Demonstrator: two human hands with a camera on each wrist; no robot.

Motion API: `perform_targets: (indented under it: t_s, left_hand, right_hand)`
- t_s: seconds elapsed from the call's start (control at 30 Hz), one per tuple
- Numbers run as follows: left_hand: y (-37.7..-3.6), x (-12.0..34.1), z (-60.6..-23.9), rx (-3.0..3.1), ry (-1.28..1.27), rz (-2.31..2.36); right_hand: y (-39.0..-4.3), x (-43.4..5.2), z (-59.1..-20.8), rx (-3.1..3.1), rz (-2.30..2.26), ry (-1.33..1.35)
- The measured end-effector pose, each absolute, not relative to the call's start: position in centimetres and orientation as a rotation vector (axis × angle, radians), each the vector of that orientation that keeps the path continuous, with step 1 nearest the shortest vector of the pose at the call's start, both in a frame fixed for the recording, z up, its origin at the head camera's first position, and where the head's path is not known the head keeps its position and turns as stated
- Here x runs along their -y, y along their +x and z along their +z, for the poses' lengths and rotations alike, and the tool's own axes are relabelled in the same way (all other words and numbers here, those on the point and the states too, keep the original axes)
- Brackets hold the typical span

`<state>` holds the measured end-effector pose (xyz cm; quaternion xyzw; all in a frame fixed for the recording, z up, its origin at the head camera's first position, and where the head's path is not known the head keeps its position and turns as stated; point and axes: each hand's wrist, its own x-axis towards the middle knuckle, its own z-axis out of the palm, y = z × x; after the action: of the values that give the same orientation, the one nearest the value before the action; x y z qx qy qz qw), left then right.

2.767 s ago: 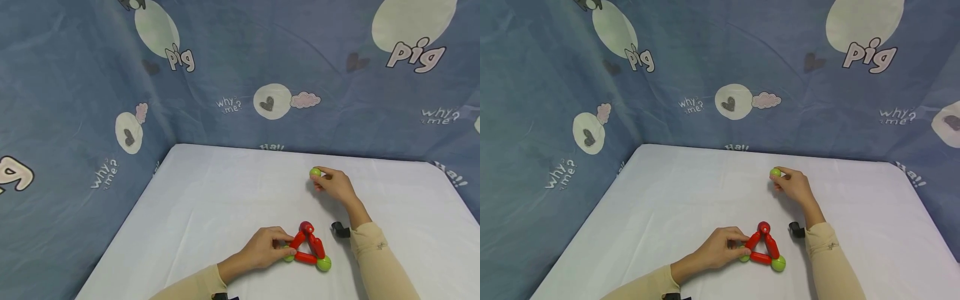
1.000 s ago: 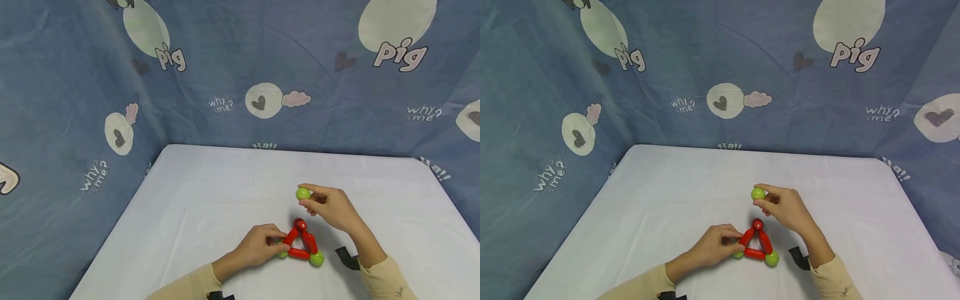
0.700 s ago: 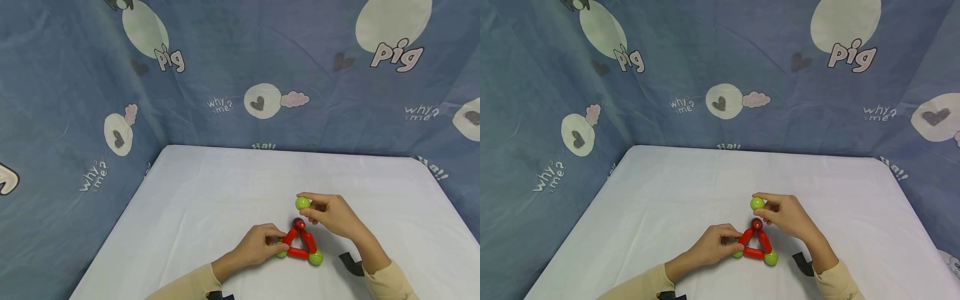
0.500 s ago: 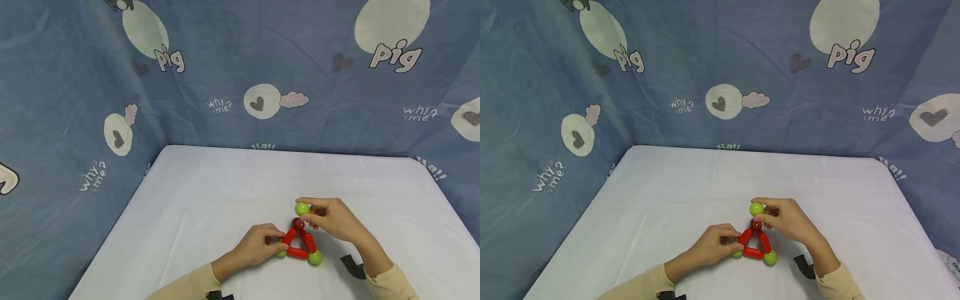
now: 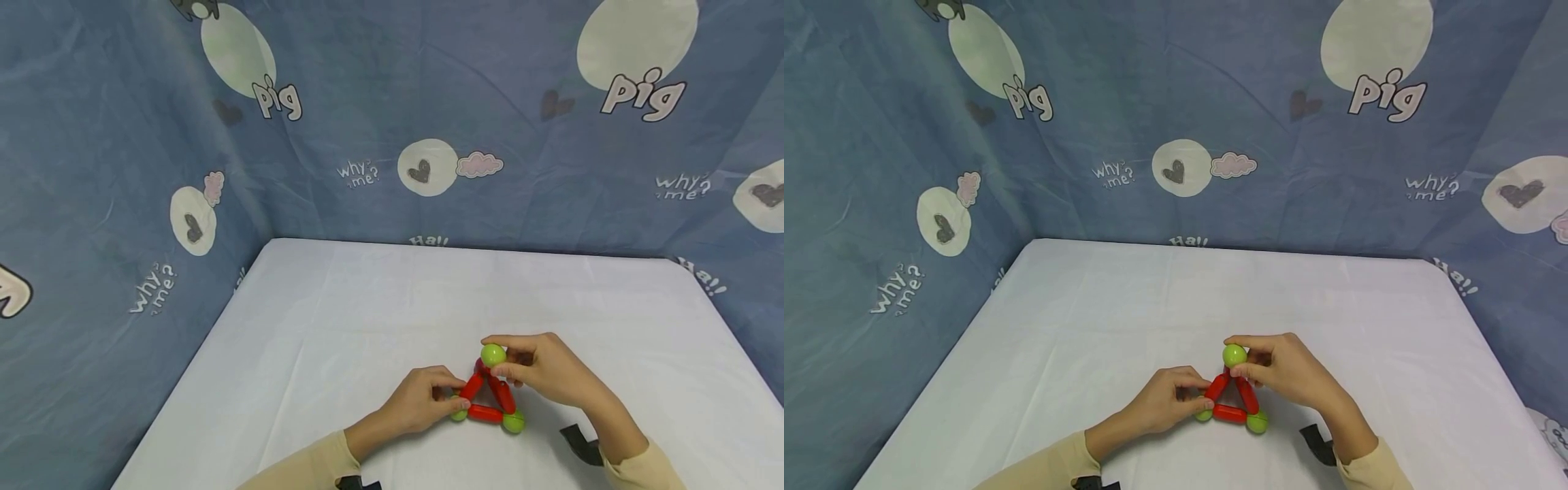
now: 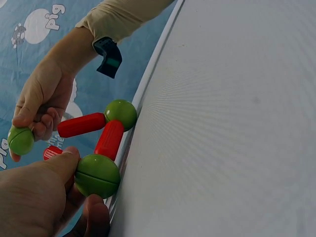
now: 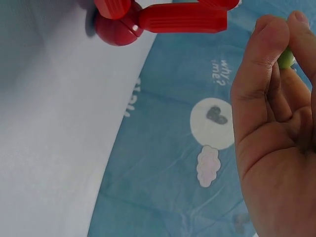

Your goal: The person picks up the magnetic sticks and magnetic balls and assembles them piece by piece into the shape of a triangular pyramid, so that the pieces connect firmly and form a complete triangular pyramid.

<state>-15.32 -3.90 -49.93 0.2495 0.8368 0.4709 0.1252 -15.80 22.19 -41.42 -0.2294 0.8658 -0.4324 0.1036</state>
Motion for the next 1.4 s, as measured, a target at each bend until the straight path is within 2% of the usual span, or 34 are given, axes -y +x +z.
perform_targets:
  t_s: [1.4]
  left_hand:
    - [-15.40, 3.97, -50.10, -2.441, 0.751, 1.371]
  right_hand:
    - [-15.74, -22.14, -42.05, -2.530, -1.212, -0.709]
